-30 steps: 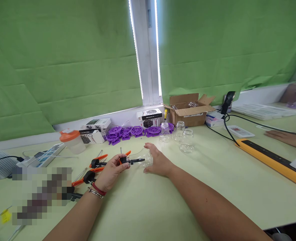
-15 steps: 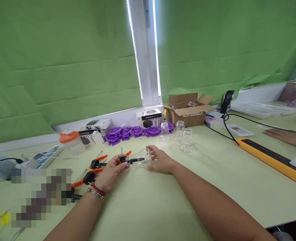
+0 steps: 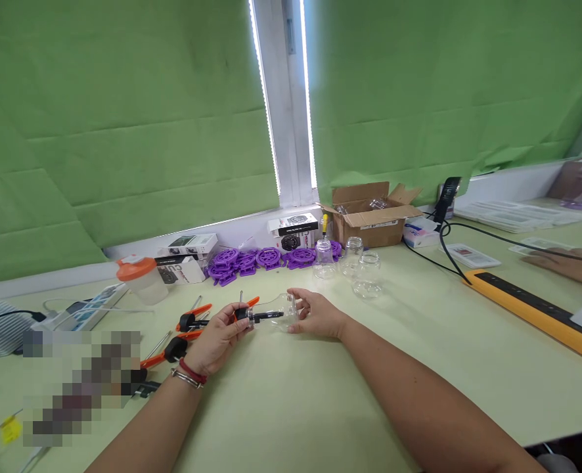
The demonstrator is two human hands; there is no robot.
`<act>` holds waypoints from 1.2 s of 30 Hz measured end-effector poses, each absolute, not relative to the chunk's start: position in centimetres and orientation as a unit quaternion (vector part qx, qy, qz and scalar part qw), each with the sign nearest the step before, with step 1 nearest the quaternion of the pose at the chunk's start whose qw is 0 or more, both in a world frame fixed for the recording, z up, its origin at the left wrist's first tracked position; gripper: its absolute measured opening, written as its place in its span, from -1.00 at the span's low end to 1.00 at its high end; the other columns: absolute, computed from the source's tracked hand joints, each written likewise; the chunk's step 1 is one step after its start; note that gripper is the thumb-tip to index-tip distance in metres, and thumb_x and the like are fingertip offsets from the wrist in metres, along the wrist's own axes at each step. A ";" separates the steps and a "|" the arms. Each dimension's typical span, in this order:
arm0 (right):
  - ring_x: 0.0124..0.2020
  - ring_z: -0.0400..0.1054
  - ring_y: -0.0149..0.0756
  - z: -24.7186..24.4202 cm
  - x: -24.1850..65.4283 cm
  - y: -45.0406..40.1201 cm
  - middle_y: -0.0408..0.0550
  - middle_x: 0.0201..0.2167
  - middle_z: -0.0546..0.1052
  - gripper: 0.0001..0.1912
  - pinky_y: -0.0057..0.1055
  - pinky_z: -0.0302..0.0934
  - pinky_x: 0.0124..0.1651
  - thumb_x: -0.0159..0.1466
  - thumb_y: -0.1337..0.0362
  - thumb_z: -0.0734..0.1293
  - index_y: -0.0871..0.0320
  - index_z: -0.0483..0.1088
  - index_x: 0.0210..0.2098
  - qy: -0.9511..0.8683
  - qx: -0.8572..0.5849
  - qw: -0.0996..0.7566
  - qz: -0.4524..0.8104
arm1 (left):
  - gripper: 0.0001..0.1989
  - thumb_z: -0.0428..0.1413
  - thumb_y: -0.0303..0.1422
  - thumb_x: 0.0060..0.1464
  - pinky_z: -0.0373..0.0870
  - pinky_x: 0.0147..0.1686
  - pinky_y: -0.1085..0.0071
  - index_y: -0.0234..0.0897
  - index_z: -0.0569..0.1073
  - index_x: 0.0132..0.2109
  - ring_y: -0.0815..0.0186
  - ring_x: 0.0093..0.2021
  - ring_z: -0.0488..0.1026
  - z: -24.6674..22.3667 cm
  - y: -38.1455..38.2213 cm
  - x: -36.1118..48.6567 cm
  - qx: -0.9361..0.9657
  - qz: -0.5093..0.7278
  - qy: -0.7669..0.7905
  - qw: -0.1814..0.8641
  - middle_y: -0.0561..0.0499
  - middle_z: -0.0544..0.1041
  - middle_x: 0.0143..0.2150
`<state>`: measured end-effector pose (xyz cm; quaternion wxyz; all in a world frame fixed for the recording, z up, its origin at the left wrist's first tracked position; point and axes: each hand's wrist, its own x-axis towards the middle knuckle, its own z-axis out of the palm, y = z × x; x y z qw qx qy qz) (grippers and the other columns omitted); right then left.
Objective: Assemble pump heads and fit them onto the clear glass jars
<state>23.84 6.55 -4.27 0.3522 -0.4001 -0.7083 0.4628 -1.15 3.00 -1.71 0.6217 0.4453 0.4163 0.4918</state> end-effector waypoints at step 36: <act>-0.29 0.32 -0.40 -3.7 24.2 6.1 0.06 0.10 0.23 -0.31 -0.46 0.20 -0.36 0.10 0.06 0.40 -0.02 0.12 0.16 -0.642 -0.333 0.379 0.578 | -0.56 0.32 -0.41 -0.23 0.32 -0.12 0.38 -0.24 0.37 -0.15 0.41 -0.28 0.40 -1.8 3.0 -1.2 0.453 0.497 0.418 0.611 0.06 0.45 -0.25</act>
